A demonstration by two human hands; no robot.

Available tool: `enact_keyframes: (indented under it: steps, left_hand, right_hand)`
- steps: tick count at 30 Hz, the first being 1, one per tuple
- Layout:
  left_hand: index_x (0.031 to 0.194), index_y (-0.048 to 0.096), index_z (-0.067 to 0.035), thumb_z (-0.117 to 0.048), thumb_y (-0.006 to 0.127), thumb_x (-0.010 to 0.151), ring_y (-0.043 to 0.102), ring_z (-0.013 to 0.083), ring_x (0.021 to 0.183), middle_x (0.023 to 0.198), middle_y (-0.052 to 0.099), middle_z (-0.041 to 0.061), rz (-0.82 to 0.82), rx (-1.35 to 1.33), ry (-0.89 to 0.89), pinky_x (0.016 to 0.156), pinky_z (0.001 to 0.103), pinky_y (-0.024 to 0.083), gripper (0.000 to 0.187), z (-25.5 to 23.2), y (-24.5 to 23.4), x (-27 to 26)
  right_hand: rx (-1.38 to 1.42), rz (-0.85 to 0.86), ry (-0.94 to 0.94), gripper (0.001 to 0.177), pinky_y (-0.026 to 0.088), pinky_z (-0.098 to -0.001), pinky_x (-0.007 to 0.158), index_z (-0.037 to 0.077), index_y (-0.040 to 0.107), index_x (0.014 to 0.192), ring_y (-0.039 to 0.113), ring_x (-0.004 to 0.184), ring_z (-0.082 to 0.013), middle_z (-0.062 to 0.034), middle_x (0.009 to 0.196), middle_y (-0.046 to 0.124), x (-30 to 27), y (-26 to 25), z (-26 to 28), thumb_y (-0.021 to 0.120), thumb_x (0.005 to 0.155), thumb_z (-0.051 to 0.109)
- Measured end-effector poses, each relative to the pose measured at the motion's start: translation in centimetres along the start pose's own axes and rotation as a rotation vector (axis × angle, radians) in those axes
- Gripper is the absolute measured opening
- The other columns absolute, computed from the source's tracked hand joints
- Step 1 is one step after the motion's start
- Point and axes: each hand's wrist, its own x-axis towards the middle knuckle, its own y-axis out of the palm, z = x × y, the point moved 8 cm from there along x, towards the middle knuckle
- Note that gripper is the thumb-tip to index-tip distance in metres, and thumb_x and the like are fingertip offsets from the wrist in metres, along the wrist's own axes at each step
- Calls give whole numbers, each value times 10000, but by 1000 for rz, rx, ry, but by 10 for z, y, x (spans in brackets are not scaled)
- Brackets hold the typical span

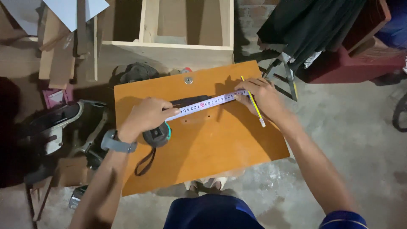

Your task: The person measures an orange wooden board using a tape measure and marks specific points with a pencil. They repeatedly adjust the tape measure to take different measurements and make corresponding marks on the board's surface.

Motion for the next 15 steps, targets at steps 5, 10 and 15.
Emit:
enact_keyframes:
  steps: [5, 10, 15]
  left_hand:
    - [875, 770, -169, -449, 488, 1017, 717, 331, 955, 839, 777, 71, -4, -53, 31, 856, 455, 536, 422, 9, 6, 10]
    - [740, 742, -79, -461, 516, 941, 723, 386, 857, 772, 752, 170, 71, -31, -3, 754, 451, 534, 487, 11, 30, -3]
    - [845, 807, -154, -450, 536, 978, 736, 309, 837, 756, 724, 79, -15, 145, -80, 720, 401, 571, 423, 13, 52, 4]
  right_hand:
    - [-159, -174, -104, 71, 541, -363, 750, 139, 782, 999, 692, 843, -321, -82, 926, 716, -20, 2, -16, 763, 942, 177]
    - [16, 20, 123, 100, 543, -368, 648, 132, 681, 821, 694, 729, -389, -121, 736, 676, -43, -4, 0, 743, 814, 54]
    - [-59, 3, 197, 95, 553, -361, 763, 180, 721, 838, 732, 800, -337, -52, 786, 717, -53, -2, -2, 772, 819, 102]
